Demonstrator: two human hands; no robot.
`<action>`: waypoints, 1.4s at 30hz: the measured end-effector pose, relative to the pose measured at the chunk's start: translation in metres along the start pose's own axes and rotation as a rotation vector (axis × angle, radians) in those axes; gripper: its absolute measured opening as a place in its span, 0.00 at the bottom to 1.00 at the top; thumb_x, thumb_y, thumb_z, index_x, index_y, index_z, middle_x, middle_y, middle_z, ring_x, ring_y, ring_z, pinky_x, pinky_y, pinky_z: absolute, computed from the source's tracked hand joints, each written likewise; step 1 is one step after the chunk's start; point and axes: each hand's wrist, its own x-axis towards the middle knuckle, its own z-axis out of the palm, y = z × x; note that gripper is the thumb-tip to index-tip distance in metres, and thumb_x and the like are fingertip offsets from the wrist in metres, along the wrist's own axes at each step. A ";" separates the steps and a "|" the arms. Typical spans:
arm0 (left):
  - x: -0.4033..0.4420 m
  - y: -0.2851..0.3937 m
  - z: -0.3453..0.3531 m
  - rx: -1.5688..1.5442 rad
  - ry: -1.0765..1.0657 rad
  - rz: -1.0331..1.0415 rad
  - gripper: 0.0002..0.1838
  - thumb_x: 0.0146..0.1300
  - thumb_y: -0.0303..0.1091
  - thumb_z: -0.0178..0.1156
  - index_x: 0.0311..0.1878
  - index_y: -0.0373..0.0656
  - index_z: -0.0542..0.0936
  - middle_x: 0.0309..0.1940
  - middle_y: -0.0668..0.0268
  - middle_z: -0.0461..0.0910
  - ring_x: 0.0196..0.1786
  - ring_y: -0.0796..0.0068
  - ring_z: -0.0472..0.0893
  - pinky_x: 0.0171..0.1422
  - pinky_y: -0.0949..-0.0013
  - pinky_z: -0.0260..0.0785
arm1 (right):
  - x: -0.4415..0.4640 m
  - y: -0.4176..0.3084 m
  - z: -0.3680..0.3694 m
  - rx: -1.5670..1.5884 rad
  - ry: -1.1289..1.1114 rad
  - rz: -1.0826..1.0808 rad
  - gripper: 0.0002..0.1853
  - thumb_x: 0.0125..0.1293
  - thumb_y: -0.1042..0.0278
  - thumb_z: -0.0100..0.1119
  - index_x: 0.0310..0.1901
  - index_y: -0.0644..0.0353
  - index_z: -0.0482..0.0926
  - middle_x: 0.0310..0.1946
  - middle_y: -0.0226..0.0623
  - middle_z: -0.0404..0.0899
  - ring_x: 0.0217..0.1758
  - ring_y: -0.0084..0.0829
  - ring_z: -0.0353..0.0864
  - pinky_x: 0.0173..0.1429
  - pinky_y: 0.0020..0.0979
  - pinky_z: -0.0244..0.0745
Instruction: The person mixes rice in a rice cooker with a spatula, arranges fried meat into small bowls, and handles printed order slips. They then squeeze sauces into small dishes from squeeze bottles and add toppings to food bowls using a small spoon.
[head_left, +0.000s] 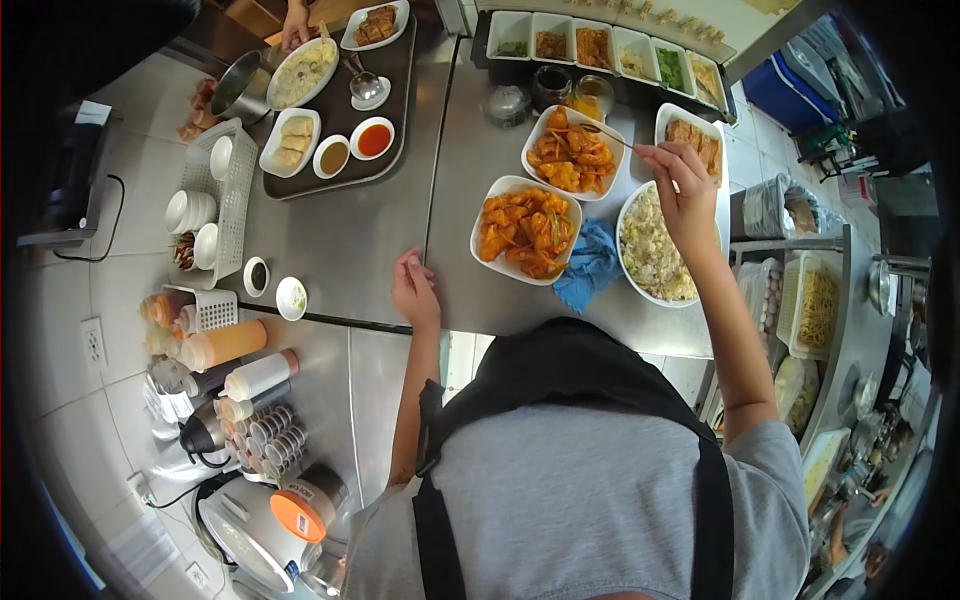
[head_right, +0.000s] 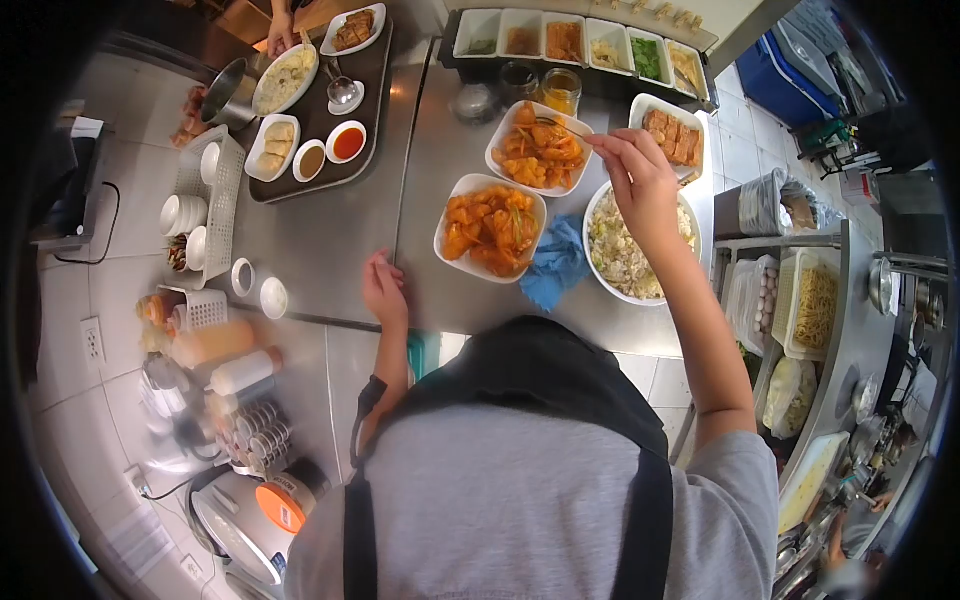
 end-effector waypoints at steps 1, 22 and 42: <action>0.000 0.002 0.001 0.006 0.004 -0.010 0.16 0.76 0.39 0.47 0.49 0.38 0.80 0.22 0.73 0.72 0.24 0.87 0.68 0.29 0.80 0.61 | -0.003 0.005 0.005 0.020 -0.021 0.043 0.08 0.63 0.78 0.61 0.43 0.61 0.84 0.37 0.40 0.80 0.39 0.38 0.81 0.43 0.32 0.76; 0.000 -0.004 0.001 0.015 0.031 -0.005 0.16 0.76 0.39 0.48 0.49 0.38 0.80 0.21 0.73 0.73 0.23 0.87 0.68 0.28 0.80 0.61 | -0.067 -0.040 0.003 0.302 -0.661 -0.107 0.09 0.59 0.77 0.63 0.42 0.59 0.84 0.37 0.37 0.78 0.42 0.37 0.80 0.47 0.34 0.77; 0.000 -0.003 0.000 -0.067 0.059 -0.027 0.13 0.74 0.37 0.51 0.49 0.41 0.81 0.20 0.73 0.74 0.23 0.88 0.70 0.27 0.80 0.63 | -0.033 -0.049 -0.007 0.129 -0.798 -0.303 0.12 0.56 0.78 0.60 0.43 0.59 0.84 0.40 0.35 0.79 0.44 0.37 0.81 0.48 0.34 0.78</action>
